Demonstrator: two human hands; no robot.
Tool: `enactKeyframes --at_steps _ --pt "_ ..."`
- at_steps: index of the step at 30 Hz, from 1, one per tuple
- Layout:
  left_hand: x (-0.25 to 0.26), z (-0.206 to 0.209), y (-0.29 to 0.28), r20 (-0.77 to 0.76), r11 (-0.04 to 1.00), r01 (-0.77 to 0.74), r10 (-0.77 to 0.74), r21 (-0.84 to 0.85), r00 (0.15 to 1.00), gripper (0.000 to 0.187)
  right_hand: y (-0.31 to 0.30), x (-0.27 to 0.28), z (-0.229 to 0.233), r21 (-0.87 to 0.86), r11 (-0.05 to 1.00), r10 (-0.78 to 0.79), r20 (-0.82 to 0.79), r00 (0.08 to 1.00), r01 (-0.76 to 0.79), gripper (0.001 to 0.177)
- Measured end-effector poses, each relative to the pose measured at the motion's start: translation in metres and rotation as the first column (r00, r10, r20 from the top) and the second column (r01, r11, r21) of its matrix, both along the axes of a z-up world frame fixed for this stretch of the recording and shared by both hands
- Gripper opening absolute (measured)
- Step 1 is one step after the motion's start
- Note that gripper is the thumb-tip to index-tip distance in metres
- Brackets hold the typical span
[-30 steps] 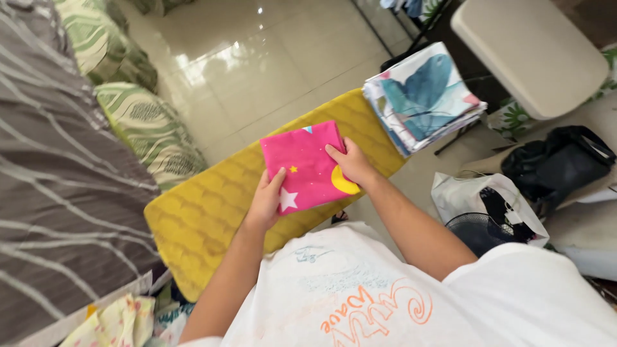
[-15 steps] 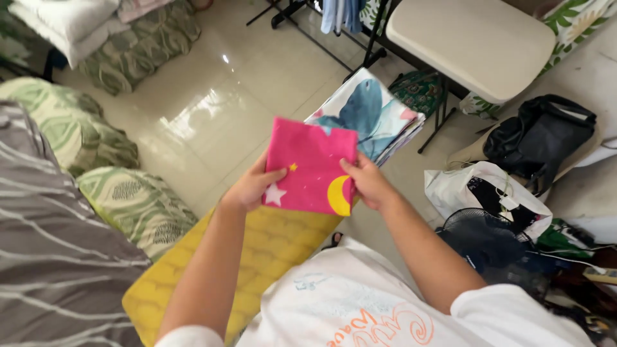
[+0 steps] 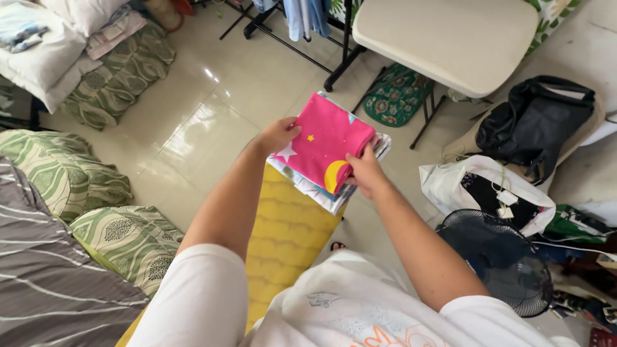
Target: Folding various fabric items and clothes on a yellow surface.
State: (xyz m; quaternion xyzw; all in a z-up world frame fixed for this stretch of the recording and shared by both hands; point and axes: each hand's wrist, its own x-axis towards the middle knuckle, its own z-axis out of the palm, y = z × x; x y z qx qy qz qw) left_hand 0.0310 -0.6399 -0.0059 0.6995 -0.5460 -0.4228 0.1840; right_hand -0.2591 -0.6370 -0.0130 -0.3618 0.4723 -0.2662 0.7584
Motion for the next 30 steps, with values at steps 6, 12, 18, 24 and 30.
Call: enactKeyframes --at_steps 6,12,18,24,30 --pt "-0.024 0.053 0.011 -0.134 0.993 -0.119 0.116 -0.009 0.984 0.046 0.013 -0.004 0.023 0.002 0.999 -0.051 0.012 0.999 0.051 0.068" --pt "-0.033 0.061 0.0 0.094 0.996 -0.059 0.066 -0.074 0.993 0.052 0.018 -0.008 0.042 0.099 0.992 -0.077 0.024 0.997 0.074 0.091" --pt "-0.082 0.057 0.034 0.561 0.925 0.057 0.178 -0.376 0.808 0.093 0.015 -0.029 0.067 -0.918 0.311 -0.503 -0.378 0.777 -0.245 0.083" --pt "-0.148 0.049 0.072 0.669 0.921 0.24 0.028 -0.305 0.743 0.126 -0.051 0.004 0.02 -0.647 0.148 -0.338 -0.744 0.577 -0.748 0.073" --pt "-0.152 0.033 0.072 0.685 0.933 0.23 0.024 -0.278 0.729 0.13 -0.069 0.023 0.022 -0.479 0.122 -0.304 -0.852 0.427 -0.869 0.073"
